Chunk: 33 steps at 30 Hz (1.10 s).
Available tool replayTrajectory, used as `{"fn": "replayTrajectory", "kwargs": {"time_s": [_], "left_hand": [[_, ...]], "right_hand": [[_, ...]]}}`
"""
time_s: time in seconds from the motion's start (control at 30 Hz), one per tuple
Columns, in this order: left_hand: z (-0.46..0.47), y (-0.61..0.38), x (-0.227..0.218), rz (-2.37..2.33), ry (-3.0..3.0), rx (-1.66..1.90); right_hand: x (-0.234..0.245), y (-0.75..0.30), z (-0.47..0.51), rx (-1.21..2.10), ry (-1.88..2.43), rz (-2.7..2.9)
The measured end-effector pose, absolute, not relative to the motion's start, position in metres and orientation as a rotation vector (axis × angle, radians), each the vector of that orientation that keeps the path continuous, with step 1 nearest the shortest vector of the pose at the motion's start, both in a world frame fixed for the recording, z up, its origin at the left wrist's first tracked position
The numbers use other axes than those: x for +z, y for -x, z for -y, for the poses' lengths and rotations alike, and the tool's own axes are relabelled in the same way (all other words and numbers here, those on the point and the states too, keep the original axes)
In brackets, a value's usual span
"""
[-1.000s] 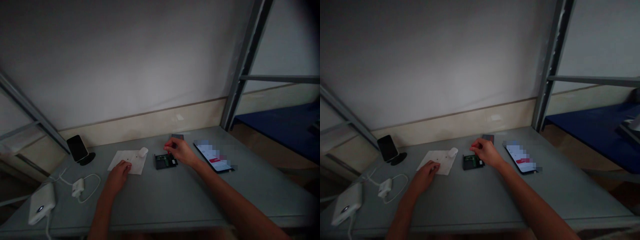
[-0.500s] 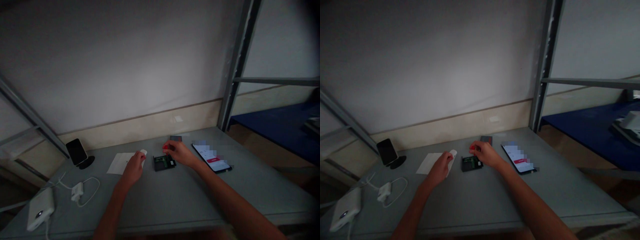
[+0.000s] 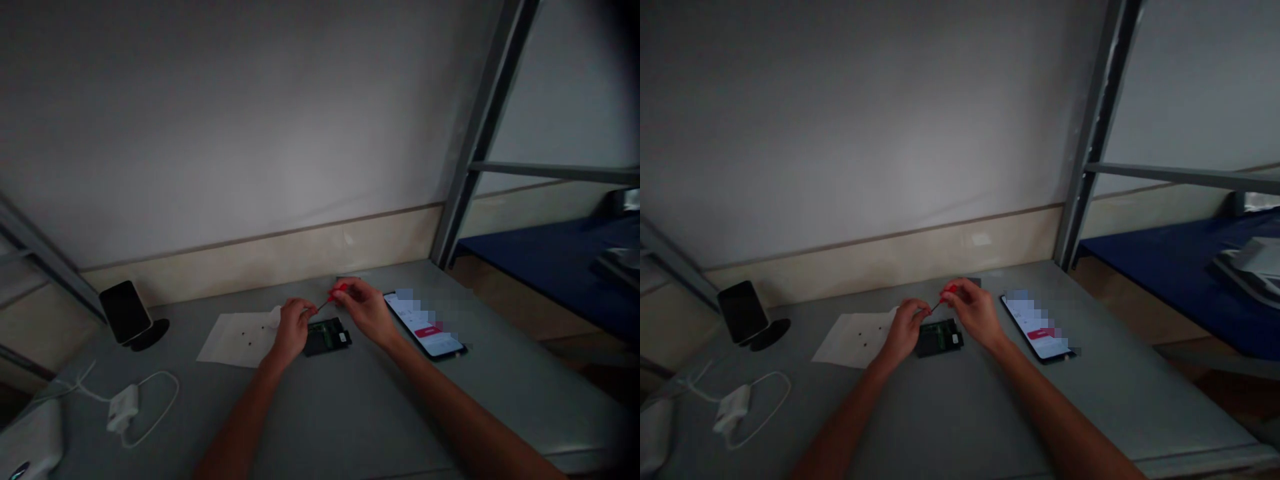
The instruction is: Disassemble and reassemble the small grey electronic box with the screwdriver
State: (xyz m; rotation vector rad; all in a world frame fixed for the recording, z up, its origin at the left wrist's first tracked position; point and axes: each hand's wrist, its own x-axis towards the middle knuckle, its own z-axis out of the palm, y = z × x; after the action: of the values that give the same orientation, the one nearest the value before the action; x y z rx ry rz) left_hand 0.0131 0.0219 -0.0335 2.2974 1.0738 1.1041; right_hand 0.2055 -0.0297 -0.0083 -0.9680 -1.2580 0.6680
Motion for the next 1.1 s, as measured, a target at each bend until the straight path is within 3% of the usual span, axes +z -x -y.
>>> {"fn": "replayTrajectory", "kwargs": {"time_s": [0.57, 1.1], "left_hand": [[-0.02, -0.019, -0.034, -1.06, -2.168, 1.093], [-0.027, -0.01, -0.028, -1.078, -2.306, 0.963]], "right_hand": [[-0.023, -0.206, 0.025, 0.641, 0.981, 1.282], [-0.019, -0.2, 0.034, 0.399, 0.981, 1.623]]}}
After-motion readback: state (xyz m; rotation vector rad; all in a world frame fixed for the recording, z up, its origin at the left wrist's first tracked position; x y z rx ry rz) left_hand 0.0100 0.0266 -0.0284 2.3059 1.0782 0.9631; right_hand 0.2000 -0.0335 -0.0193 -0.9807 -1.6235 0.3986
